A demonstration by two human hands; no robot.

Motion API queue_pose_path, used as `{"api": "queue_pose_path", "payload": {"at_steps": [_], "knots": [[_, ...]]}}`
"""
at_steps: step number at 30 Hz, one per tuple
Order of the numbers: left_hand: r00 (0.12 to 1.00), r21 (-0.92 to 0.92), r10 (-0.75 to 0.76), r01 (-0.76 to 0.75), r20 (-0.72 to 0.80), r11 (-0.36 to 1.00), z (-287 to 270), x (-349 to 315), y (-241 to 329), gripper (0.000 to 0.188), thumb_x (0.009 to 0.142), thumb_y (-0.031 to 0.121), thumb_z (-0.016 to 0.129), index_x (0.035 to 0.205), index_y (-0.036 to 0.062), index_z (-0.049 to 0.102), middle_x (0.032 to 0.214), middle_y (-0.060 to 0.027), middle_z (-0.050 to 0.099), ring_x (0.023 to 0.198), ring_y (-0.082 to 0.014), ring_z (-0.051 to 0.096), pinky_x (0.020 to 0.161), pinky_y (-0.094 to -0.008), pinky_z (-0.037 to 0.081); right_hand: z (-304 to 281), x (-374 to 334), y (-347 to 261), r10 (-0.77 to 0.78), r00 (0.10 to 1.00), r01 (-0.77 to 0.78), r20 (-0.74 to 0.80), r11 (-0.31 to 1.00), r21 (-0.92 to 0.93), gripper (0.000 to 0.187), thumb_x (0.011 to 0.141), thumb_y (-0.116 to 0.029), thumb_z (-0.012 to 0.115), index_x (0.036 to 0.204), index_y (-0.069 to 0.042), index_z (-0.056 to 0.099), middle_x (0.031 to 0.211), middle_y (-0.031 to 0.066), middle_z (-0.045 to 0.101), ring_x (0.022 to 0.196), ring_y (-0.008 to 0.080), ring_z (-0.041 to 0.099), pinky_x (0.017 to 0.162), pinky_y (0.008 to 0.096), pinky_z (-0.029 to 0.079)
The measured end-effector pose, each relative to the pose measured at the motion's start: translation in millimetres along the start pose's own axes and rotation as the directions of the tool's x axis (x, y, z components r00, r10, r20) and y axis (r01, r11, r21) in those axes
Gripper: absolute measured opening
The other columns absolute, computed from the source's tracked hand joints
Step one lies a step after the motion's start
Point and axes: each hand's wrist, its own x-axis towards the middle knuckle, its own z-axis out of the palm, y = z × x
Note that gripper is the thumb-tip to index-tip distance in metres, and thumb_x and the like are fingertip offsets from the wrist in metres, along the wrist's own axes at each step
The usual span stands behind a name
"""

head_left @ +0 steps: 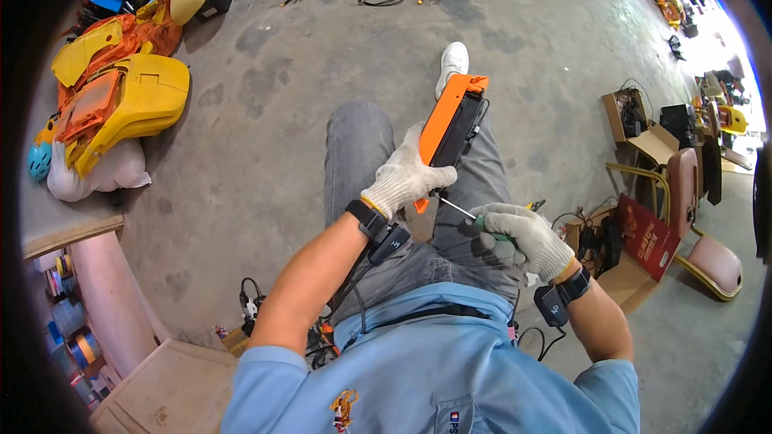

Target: The person disassembles a toner cartridge by removing screws with a screwdriver, pulling the black casing away from the orange frame, and detaching internal components. After separating the parts, they continue to unscrew and pry apart the internal housing.

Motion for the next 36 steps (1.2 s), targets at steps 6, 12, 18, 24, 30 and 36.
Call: {"api": "queue_pose_path", "payload": {"at_steps": [6,12,18,24,30,36], "knots": [[0.999,0.015,0.035,-0.035,0.009,0.999,3,3,-1,0.112,0.072,0.038,0.087,0.164,0.0015,0.033,0.125,-0.0172,0.069,0.099,-0.0241,0.073,0.091,-0.0353,0.060,-2,2,14,-0.393,0.918,0.314,-0.053,0.802,-0.508,0.041,0.092,-0.016,0.070,0.131,-0.004,0.064,0.093,0.0048,0.069,0.071,0.0139,0.063,0.065,0.0286,0.051],[0.999,-0.019,-0.043,0.043,0.018,0.999,-2,-6,12,0.110,0.073,0.040,0.087,0.162,0.0003,0.036,0.122,-0.0163,0.071,0.098,-0.0243,0.074,0.093,-0.0352,0.059,5,-13,16,-0.737,0.645,0.340,0.200,0.043,-0.939,0.049,0.090,-0.008,0.071,0.137,-0.011,0.062,0.108,0.0134,0.068,0.098,0.0357,0.067,0.082,0.0484,0.057],[1.000,-0.105,0.011,-0.009,0.022,0.994,1,6,-3,0.106,0.074,0.038,0.087,0.161,0.0023,0.037,0.122,-0.0173,0.071,0.101,-0.0260,0.074,0.093,-0.0372,0.059,14,-9,26,-0.661,0.709,0.192,0.246,-0.154,-0.969,0.059,0.088,-0.009,0.072,0.145,-0.013,0.059,0.114,0.0116,0.067,0.093,0.0332,0.067,0.081,0.0482,0.058],[1.000,-0.090,-0.011,0.012,0.010,0.996,-3,1,10,0.102,0.074,0.035,0.087,0.159,0.0042,0.040,0.119,-0.0170,0.071,0.099,-0.0259,0.074,0.089,-0.0370,0.061,-7,18,17,-0.350,0.933,0.315,-0.081,0.906,-0.284,0.036,0.102,-0.012,0.061,0.137,-0.004,0.065,0.090,0.0061,0.069,0.062,0.0195,0.061,0.058,0.0325,0.052],[0.997,-0.238,0.073,-0.069,0.009,0.969,-6,-8,11,0.101,0.076,0.034,0.090,0.157,-0.0013,0.042,0.118,-0.0128,0.069,0.098,-0.0205,0.070,0.087,-0.0337,0.059,0,5,14,-0.156,0.988,0.156,0.003,0.988,-0.010,0.049,0.094,-0.009,0.073,0.139,-0.001,0.056,0.097,0.0066,0.068,0.066,0.0121,0.061,0.055,0.0293,0.048],[0.999,-0.224,-0.034,0.043,0.041,0.974,-4,-7,11,0.099,0.076,0.034,0.090,0.157,0.0000,0.044,0.122,-0.0115,0.068,0.106,-0.0215,0.068,0.097,-0.0349,0.057,11,-5,22,-0.723,0.685,0.438,0.085,0.316,-0.842,0.047,0.091,-0.009,0.072,0.136,-0.007,0.058,0.102,0.0137,0.068,0.095,0.0304,0.068,0.083,0.0451,0.055]]}}
